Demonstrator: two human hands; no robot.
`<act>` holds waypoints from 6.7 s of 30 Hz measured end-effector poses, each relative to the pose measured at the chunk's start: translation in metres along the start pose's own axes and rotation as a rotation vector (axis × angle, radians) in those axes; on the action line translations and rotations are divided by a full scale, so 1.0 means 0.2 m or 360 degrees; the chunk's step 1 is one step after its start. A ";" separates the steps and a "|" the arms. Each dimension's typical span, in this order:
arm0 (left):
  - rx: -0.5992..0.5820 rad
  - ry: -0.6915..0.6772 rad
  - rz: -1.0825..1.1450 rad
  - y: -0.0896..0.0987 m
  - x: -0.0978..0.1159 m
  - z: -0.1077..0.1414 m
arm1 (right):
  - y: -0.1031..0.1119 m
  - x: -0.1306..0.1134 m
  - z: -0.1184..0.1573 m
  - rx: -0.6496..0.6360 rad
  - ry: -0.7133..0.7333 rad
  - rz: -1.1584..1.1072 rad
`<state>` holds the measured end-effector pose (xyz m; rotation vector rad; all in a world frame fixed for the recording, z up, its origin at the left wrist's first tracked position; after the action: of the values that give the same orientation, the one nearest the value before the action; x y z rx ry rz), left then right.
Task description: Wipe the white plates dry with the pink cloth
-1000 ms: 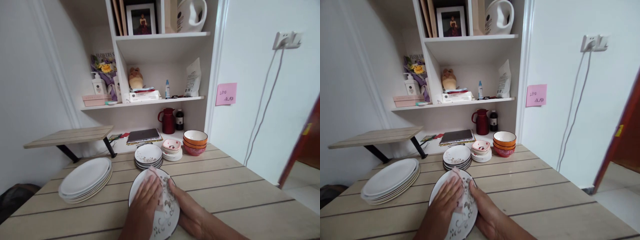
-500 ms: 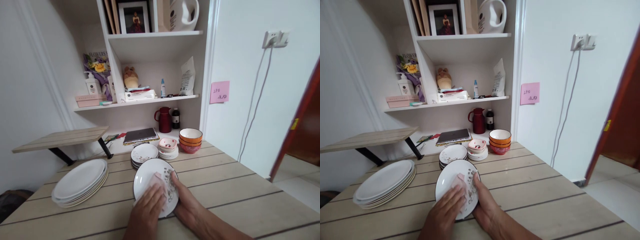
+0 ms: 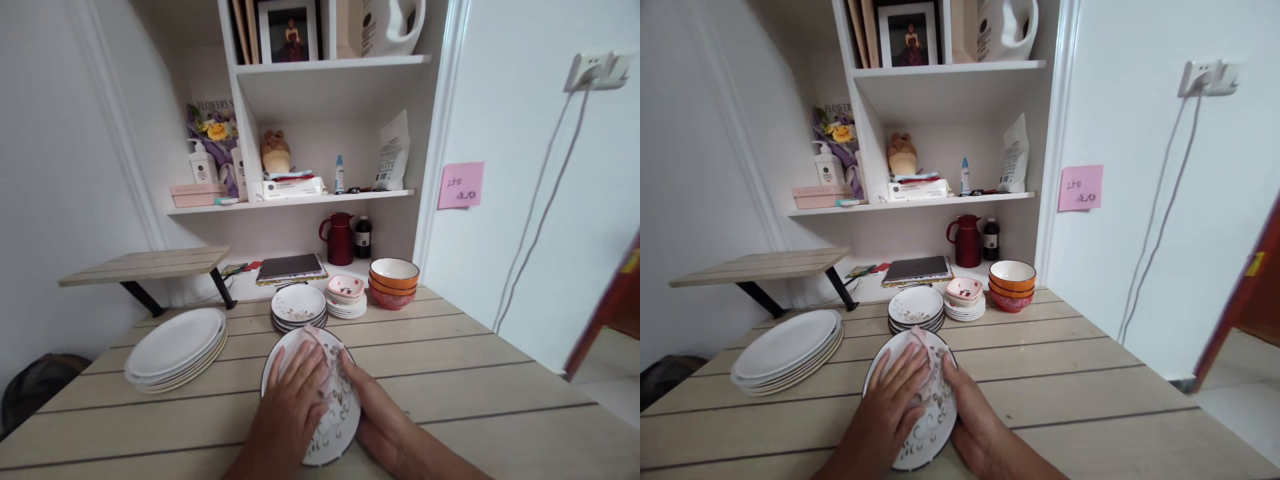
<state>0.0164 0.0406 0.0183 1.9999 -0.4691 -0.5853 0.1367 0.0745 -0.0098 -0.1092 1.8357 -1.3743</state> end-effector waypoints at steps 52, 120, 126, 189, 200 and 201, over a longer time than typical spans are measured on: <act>0.0817 0.0942 0.4169 -0.19 0.11 0.02 | -0.23 -0.08 -0.07 0.0143 0.0673 0.3374; 0.0496 0.1065 0.4098 -0.17 0.11 0.02 | -0.18 -0.01 0.09 0.0049 0.0295 0.3723; 0.0564 0.1009 0.4026 -0.19 0.09 0.02 | -0.22 -0.14 -0.03 0.0216 0.0439 0.4033; 0.0514 0.0779 0.4130 -0.26 0.08 0.02 | -0.28 -0.05 -0.08 -0.0016 0.0426 0.3505; 0.0349 0.0829 0.4220 -0.20 0.14 0.02 | -0.14 -0.08 0.34 -0.0438 0.0033 0.3635; 0.0374 0.0850 0.4214 -0.19 0.15 0.02 | -0.11 -0.10 0.35 -0.0333 0.0032 0.3695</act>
<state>0.0415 0.0384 -0.0235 0.2089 -1.9948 1.5468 0.1867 0.0225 0.0157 1.4094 0.8522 0.5001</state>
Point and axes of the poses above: each hand's wrist, its own z-axis away from the middle knuckle, its own y-axis out of the back of the hand, x = y × z, the point moved 4 cm from there along -z, towards the middle knuckle, and after that the axes turned 11 degrees about -x, right-handed, at the moved point
